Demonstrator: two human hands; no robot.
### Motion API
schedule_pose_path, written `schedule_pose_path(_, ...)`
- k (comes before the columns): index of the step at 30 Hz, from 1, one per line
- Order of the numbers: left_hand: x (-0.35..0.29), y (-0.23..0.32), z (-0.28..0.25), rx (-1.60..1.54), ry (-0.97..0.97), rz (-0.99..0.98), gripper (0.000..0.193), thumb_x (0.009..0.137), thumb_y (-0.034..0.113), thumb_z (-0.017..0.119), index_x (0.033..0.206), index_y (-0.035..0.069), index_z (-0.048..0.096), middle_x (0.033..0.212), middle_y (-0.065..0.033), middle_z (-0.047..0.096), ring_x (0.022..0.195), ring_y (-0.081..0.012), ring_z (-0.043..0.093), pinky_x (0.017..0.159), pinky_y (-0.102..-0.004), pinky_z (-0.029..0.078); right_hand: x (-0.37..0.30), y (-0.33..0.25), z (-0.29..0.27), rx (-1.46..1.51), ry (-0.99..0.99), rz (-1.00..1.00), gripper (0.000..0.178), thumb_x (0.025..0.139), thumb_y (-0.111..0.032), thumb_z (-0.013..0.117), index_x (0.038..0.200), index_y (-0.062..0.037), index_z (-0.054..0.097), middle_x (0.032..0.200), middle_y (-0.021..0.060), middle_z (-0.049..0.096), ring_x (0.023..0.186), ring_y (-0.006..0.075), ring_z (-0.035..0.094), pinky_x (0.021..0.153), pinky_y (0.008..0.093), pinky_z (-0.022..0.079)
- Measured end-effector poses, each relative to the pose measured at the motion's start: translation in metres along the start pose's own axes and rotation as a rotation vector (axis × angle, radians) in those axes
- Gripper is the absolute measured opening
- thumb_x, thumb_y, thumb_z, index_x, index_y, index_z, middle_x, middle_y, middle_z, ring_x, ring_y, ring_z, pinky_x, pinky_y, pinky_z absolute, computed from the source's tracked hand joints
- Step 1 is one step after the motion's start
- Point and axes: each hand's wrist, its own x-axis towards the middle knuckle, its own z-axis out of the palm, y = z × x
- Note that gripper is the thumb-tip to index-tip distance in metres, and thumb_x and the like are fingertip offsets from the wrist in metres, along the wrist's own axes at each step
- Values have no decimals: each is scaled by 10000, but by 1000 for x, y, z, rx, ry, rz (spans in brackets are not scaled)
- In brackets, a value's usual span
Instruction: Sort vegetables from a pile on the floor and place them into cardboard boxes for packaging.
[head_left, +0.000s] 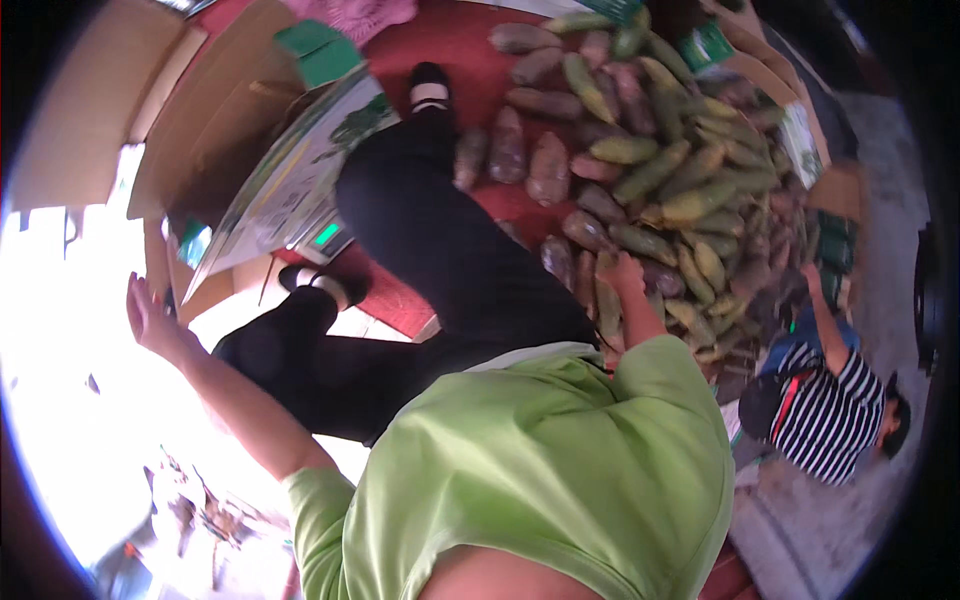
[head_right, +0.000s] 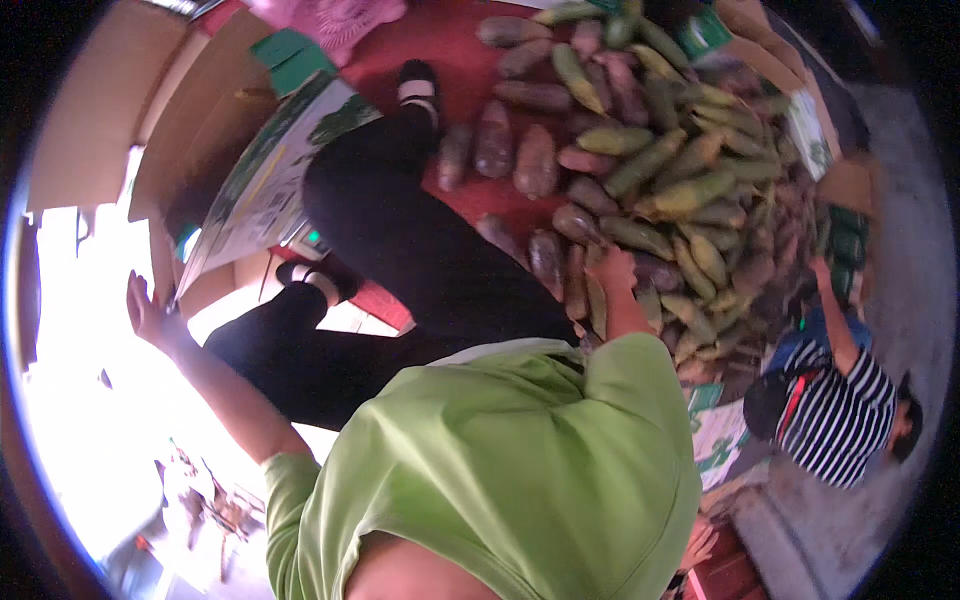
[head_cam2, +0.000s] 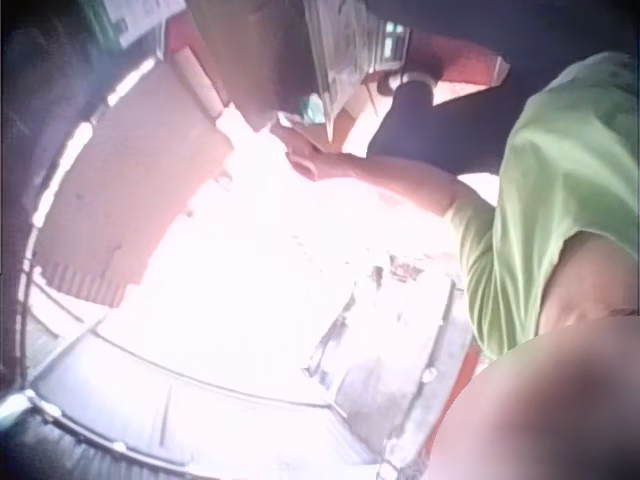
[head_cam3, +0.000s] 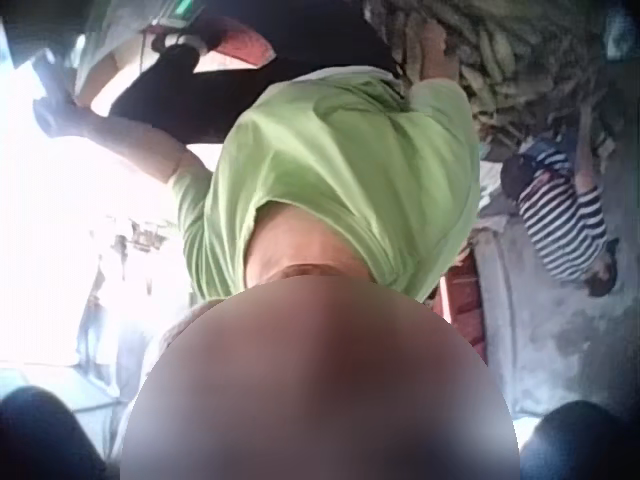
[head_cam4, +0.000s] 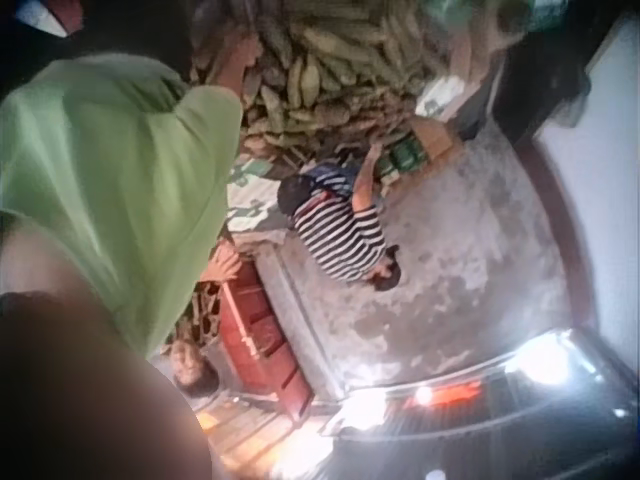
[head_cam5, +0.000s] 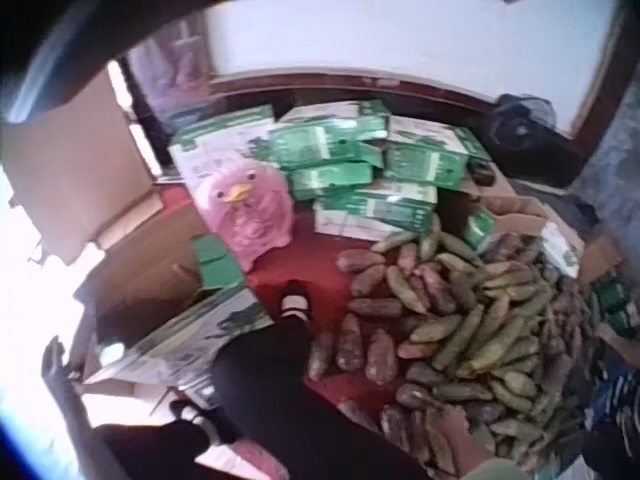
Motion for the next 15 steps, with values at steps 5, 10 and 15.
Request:
schedule_pose_path(5,-10,19,15,51,22,46,246,893,160,593,1072,3,649,1008,-84,653,946,-159,584,868,-302,432,7,13,24,-38,52,-81,824,563,-361,812,1266,-123,452,1291,171,477,1208,358,452,976,487,413)
schedule_pose_path(10,-10,25,16,50,37,38,209,901,136,586,1028,-11,666,967,-77,666,895,-137,603,811,-254,471,-6,13,43,-38,127,-114,787,617,-329,766,1270,-110,385,1305,171,454,1251,353,402,929,530,417)
schedule_pose_path(15,-6,16,10,79,-7,121,179,885,106,603,1007,-2,677,946,-66,663,874,-128,597,792,-254,466,-17,11,40,54,283,-251,664,651,-309,721,1202,-62,445,1217,191,517,1162,360,485,902,475,438)
